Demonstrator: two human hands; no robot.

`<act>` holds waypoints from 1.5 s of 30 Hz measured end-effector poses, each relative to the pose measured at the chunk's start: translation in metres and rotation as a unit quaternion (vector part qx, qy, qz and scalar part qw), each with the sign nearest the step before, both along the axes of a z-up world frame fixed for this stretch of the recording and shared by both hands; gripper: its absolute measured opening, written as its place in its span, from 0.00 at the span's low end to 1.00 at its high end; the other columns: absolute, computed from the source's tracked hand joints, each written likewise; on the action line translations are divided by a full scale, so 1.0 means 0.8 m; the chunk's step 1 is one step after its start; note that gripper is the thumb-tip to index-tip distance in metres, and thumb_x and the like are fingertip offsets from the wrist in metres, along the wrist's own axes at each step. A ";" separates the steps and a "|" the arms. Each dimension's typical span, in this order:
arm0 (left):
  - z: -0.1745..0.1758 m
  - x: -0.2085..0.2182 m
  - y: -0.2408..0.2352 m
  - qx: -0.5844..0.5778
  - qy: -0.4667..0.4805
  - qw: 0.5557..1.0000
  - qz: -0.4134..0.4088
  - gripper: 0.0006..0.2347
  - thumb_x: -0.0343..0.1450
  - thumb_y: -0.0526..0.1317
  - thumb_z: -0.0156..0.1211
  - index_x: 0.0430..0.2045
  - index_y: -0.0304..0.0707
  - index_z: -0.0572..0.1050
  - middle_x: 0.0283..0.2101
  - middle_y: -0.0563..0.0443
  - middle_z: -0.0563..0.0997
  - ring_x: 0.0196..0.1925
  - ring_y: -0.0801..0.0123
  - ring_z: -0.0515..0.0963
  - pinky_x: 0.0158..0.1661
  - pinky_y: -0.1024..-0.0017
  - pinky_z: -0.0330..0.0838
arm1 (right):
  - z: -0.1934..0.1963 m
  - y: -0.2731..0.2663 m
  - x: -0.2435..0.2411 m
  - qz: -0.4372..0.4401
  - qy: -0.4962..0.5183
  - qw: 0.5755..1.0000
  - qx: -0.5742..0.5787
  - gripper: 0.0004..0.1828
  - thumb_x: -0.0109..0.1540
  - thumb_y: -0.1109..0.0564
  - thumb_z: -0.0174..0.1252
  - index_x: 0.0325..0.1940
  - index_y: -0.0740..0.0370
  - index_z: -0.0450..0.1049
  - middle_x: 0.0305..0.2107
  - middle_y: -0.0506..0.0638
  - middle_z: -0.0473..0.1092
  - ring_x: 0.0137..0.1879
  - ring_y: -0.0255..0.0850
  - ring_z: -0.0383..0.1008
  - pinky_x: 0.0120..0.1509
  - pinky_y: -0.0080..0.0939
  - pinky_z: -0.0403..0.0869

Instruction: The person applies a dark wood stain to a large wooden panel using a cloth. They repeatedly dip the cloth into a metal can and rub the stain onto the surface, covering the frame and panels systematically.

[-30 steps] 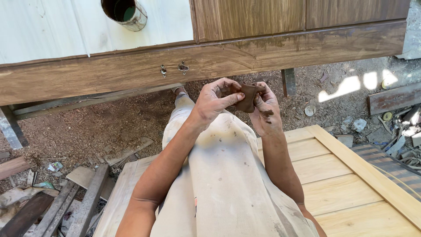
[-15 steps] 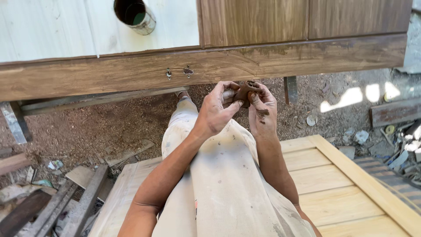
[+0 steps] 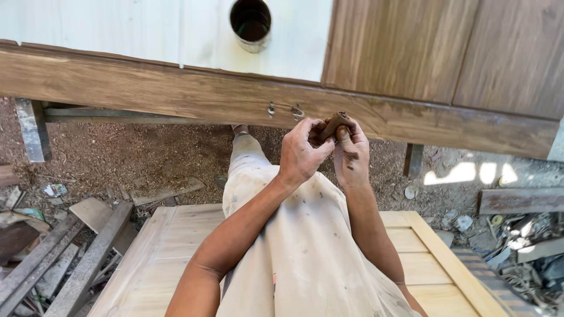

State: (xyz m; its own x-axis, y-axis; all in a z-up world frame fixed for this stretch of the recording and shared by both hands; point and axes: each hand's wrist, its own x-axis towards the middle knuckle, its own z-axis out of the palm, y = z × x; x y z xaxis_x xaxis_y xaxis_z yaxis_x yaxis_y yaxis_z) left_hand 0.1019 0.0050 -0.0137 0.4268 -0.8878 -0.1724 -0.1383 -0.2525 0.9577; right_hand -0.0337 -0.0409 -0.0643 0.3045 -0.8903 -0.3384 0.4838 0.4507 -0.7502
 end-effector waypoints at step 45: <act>0.078 0.451 -0.039 -0.144 0.536 0.811 -0.186 0.13 0.71 0.34 0.58 0.49 0.36 0.78 0.42 0.49 0.78 0.41 0.71 0.82 0.42 0.72 0.77 | -0.056 -0.202 0.321 0.110 0.230 0.967 0.026 0.18 0.68 0.59 0.61 0.58 0.75 0.74 0.49 0.55 0.76 0.53 0.40 0.76 0.61 0.39 0.76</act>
State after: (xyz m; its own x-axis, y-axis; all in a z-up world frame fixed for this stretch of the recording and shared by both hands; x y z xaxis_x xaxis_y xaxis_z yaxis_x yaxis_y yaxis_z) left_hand 0.4627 -0.0259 0.0490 -0.1382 -0.9899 -0.0306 0.7977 -0.1295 0.5889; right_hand 0.2234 -0.2027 -0.1087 0.2920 -0.7988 -0.5260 -0.0072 0.5481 -0.8364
